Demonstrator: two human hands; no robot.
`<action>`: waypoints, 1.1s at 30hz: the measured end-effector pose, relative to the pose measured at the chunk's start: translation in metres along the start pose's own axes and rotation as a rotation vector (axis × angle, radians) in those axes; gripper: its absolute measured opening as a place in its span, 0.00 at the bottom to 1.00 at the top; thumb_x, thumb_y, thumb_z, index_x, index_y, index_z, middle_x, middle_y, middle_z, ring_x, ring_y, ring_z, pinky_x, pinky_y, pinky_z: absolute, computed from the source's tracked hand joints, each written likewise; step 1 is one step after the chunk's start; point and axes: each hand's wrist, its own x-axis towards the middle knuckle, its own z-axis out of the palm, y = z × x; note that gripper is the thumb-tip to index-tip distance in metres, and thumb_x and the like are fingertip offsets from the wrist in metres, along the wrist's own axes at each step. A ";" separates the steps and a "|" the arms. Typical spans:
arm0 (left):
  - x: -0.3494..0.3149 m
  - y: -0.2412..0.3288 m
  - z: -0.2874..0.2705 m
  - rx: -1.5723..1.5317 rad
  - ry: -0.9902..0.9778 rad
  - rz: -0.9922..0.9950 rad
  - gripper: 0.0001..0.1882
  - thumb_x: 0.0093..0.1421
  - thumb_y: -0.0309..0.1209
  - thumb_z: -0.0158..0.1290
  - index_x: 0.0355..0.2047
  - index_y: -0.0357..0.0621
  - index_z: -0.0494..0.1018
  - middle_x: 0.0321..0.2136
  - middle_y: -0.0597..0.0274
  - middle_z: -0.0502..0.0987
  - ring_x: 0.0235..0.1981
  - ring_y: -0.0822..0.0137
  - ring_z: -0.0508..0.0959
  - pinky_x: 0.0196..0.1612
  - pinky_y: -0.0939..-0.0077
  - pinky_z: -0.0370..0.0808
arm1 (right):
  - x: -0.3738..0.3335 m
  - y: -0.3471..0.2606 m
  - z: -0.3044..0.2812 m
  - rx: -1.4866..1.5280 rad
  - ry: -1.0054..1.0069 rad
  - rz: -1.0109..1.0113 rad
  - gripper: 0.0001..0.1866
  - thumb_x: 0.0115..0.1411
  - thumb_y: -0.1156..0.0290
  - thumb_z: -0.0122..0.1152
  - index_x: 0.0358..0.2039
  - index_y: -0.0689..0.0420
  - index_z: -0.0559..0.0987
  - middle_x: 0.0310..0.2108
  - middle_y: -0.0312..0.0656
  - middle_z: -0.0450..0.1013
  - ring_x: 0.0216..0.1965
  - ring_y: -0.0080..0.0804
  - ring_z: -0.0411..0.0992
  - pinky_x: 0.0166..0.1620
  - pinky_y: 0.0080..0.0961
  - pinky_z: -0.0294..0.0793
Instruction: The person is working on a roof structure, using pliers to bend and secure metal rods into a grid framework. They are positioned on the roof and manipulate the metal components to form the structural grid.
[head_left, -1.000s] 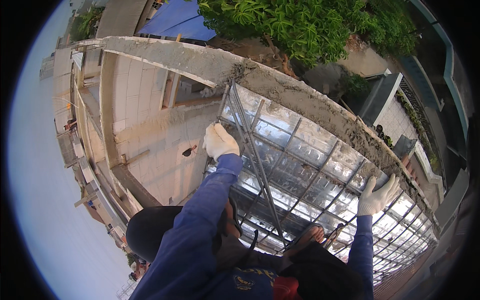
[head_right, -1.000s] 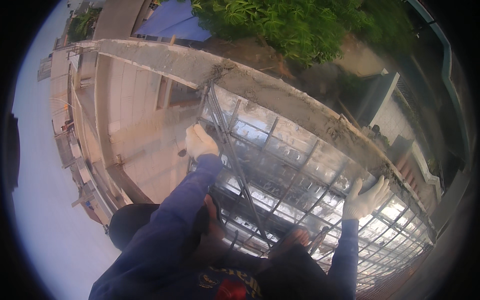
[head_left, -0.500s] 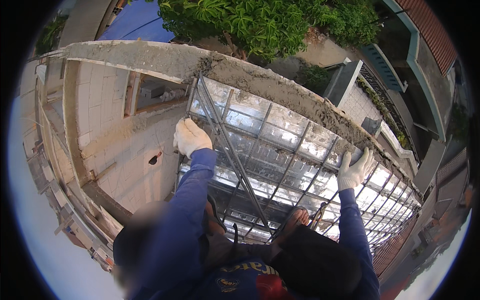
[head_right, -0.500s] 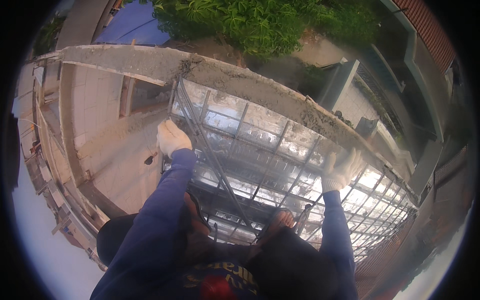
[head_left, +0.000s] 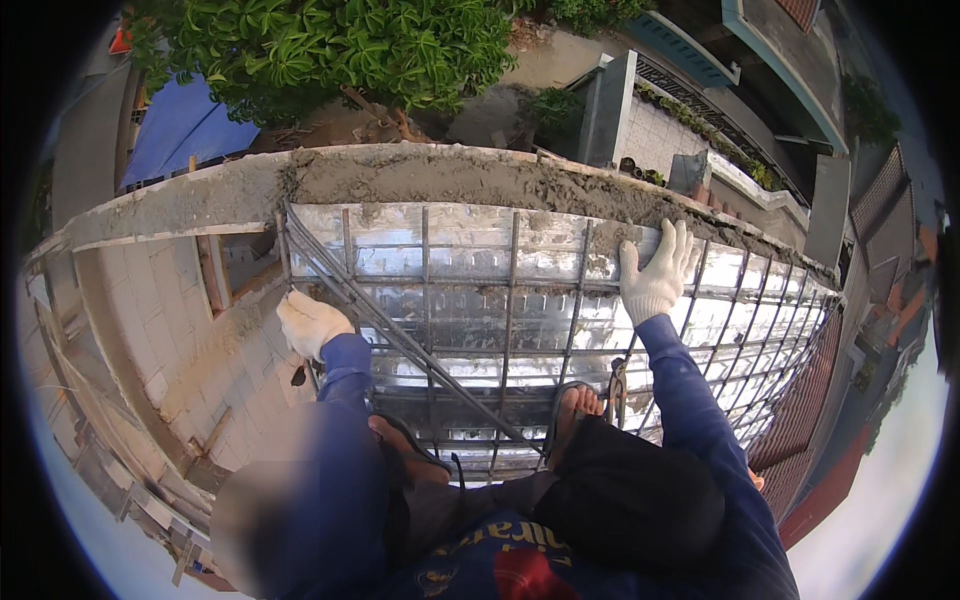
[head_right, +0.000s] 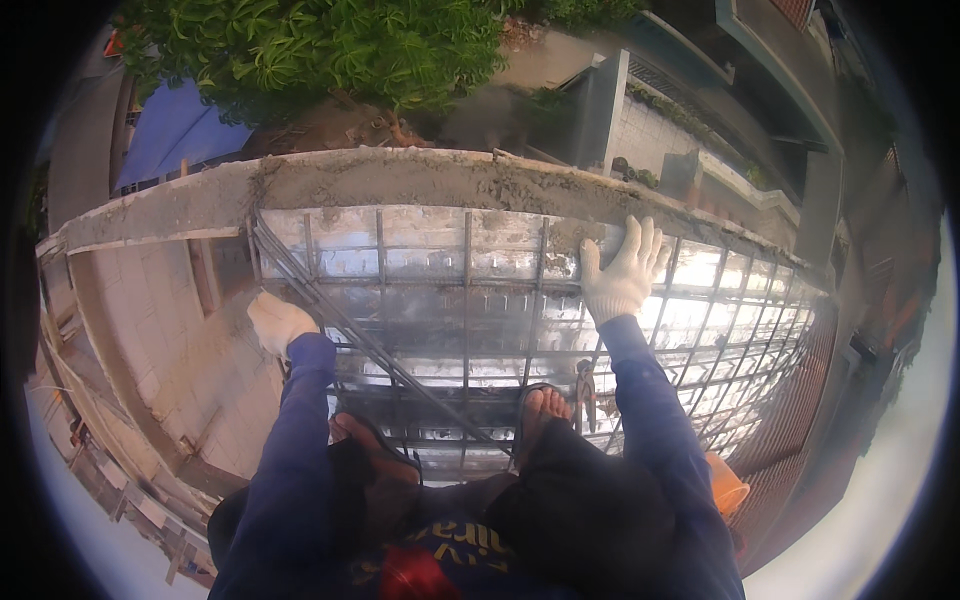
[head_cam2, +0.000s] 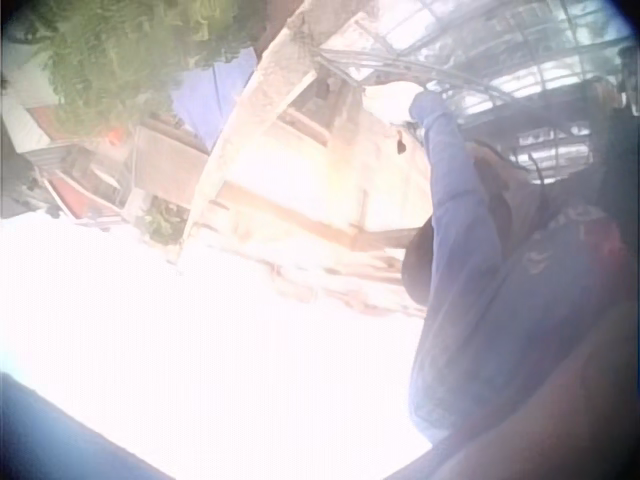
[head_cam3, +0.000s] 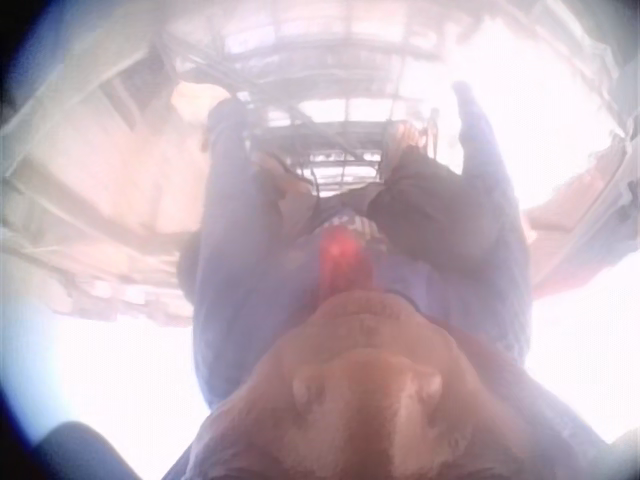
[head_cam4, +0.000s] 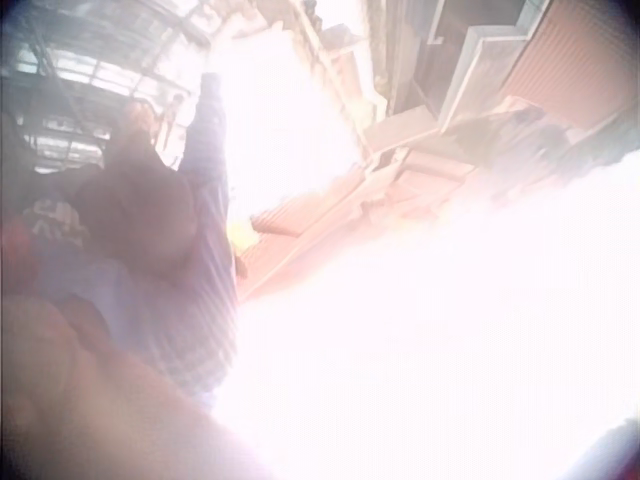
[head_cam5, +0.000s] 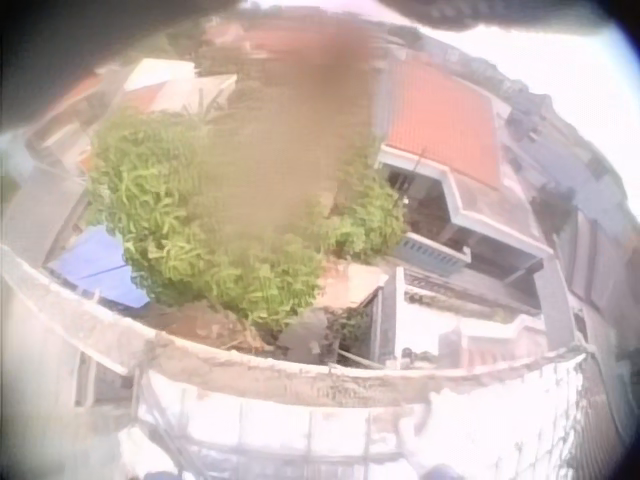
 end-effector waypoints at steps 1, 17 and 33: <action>0.000 0.007 -0.004 -0.011 -0.010 0.011 0.28 0.80 0.53 0.43 0.55 0.43 0.82 0.49 0.40 0.87 0.52 0.32 0.85 0.57 0.42 0.80 | 0.002 0.002 -0.001 0.017 0.002 0.005 0.45 0.67 0.46 0.71 0.75 0.60 0.68 0.79 0.62 0.60 0.83 0.64 0.51 0.85 0.60 0.39; 0.001 -0.011 0.011 -0.002 0.027 0.071 0.28 0.81 0.54 0.42 0.56 0.47 0.82 0.51 0.48 0.88 0.53 0.39 0.86 0.58 0.49 0.81 | 0.012 -0.008 -0.022 0.000 -0.009 -0.025 0.37 0.64 0.49 0.75 0.71 0.47 0.78 0.74 0.66 0.65 0.77 0.74 0.57 0.82 0.70 0.44; -0.004 -0.005 0.003 -0.068 0.015 0.033 0.27 0.79 0.55 0.45 0.54 0.46 0.83 0.51 0.47 0.88 0.53 0.39 0.86 0.58 0.49 0.81 | 0.088 -0.087 -0.024 0.077 -0.059 -0.382 0.14 0.69 0.63 0.62 0.41 0.58 0.90 0.42 0.47 0.86 0.52 0.48 0.81 0.71 0.67 0.64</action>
